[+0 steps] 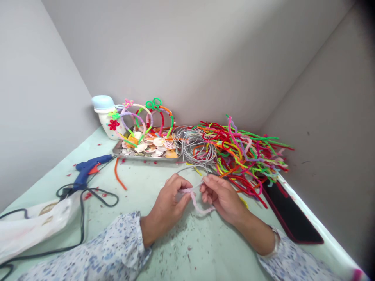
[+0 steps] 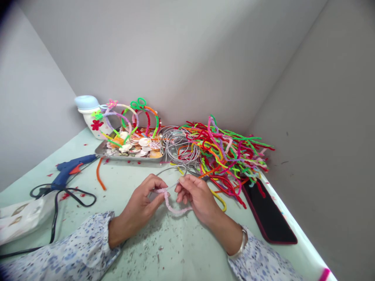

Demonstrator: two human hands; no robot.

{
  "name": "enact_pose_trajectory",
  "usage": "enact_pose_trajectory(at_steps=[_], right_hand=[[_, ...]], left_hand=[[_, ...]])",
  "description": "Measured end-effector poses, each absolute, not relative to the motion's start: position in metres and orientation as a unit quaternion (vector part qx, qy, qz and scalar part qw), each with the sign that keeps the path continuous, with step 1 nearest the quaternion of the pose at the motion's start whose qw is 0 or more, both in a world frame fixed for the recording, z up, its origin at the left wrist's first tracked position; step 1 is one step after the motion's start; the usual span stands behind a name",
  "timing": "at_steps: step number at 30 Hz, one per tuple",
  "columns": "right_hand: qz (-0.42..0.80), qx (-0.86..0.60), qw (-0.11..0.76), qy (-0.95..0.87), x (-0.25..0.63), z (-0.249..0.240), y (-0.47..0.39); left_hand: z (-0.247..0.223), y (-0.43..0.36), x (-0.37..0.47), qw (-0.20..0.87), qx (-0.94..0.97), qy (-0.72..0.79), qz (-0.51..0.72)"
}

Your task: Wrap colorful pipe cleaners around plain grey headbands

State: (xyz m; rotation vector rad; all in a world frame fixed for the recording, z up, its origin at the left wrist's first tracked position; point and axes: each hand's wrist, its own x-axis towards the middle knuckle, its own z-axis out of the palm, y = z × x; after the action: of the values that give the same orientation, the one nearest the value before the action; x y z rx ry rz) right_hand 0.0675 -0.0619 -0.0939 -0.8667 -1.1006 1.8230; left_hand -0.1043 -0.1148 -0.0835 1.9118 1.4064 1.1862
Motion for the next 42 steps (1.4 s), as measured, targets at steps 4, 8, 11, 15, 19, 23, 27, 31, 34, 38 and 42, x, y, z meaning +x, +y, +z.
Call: enact_pose_trajectory(at_steps=[4, 8, 11, 15, 19, 23, 27, 31, 34, 38, 42], right_hand=[[0.732, -0.338, 0.403, -0.433, 0.0676, -0.092, -0.0616], [0.737, -0.337, 0.395, -0.432, 0.0675, -0.0909, -0.0617], [0.738, -0.336, 0.393, -0.433, 0.0674, -0.0914, -0.0617], [0.739, -0.333, 0.39, -0.437, 0.0677, -0.0925, -0.0614], [0.743, -0.335, 0.383, -0.434, 0.0677, -0.0915, -0.0617], [0.735, -0.349, 0.374, -0.445, 0.0677, -0.0915, -0.0621], [0.714, -0.342, 0.386, -0.473, 0.0677, -0.094, -0.0625], [0.723, -0.342, 0.386, -0.46, 0.0666, -0.0931, -0.0626], [0.725, -0.346, 0.391, -0.449, 0.0663, -0.0917, -0.062], [0.727, -0.339, 0.391, -0.451, 0.0675, -0.0934, -0.0606], [0.732, -0.333, 0.397, -0.443, 0.0681, -0.0966, -0.0602]], left_hand=[[-0.0834, -0.116, -0.1046, 0.244, 0.698, 0.513, 0.435], [-0.0826, -0.1169, -0.1048, 0.247, 0.696, 0.513, 0.438], [-0.0828, -0.117, -0.105, 0.246, 0.693, 0.51, 0.445], [-0.0846, -0.1166, -0.1057, 0.251, 0.691, 0.506, 0.451], [-0.0852, -0.1157, -0.1065, 0.259, 0.687, 0.509, 0.449], [-0.0828, -0.1153, -0.1067, 0.278, 0.673, 0.517, 0.45], [-0.082, -0.1145, -0.107, 0.316, 0.644, 0.526, 0.456], [-0.0857, -0.1128, -0.1075, 0.36, 0.618, 0.521, 0.465], [-0.0864, -0.1118, -0.1071, 0.366, 0.614, 0.527, 0.46], [-0.0833, -0.1118, -0.106, 0.336, 0.639, 0.533, 0.44], [-0.0826, -0.1126, -0.1062, 0.324, 0.656, 0.525, 0.436]])
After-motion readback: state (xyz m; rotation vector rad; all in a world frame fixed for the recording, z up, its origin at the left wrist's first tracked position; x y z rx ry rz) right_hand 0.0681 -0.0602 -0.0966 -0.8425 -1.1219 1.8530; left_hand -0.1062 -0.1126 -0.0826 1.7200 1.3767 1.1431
